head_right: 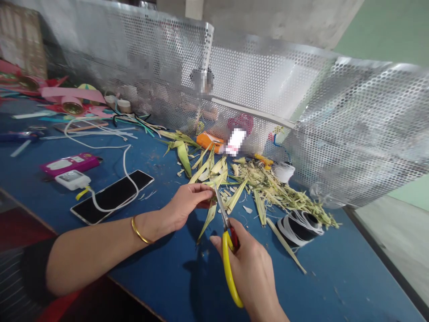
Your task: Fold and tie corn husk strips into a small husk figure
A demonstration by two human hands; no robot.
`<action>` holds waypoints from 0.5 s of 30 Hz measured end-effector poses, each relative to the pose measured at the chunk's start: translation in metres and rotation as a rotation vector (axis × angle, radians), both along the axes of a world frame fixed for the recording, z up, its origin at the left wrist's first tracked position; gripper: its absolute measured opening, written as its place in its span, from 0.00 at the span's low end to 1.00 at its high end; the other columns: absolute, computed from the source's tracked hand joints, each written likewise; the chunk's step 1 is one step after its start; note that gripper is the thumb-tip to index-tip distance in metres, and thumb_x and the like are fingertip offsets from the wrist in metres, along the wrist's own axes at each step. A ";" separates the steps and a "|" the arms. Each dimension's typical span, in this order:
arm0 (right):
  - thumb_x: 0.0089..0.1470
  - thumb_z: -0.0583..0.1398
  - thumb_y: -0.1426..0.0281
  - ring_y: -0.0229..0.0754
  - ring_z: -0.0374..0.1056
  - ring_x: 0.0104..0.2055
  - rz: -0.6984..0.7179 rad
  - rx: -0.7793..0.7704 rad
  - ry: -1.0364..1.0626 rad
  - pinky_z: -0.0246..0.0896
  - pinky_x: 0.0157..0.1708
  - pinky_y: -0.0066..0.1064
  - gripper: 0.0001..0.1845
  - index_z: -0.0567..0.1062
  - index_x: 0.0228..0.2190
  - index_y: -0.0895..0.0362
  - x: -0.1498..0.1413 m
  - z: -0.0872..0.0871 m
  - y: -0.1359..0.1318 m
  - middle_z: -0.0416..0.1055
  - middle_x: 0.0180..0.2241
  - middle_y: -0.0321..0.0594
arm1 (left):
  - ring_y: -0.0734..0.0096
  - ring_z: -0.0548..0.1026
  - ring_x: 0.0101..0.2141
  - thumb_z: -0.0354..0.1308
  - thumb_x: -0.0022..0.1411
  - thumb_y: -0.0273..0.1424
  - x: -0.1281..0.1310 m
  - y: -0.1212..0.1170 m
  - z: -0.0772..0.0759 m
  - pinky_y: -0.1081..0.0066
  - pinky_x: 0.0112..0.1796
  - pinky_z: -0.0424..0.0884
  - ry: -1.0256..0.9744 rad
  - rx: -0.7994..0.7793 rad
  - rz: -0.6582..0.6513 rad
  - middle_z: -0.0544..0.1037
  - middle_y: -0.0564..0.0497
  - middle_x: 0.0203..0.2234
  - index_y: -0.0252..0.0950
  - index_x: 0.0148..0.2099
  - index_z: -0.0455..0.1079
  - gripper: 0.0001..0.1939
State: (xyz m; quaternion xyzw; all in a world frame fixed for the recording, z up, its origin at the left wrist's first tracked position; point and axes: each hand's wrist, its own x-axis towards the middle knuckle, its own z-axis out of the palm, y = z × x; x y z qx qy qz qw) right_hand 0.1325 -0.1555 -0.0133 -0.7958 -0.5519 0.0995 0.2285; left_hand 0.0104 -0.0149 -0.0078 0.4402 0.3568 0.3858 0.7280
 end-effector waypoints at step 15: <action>0.54 0.55 0.45 0.40 0.65 0.21 0.046 -0.015 0.114 0.57 0.20 0.26 0.27 0.76 0.44 0.50 0.000 0.002 -0.002 0.76 0.25 0.35 | 0.76 0.74 0.24 0.62 0.54 0.22 0.001 -0.001 0.002 0.71 0.33 0.71 0.008 -0.027 -0.006 0.77 0.52 0.22 0.33 0.27 0.75 0.04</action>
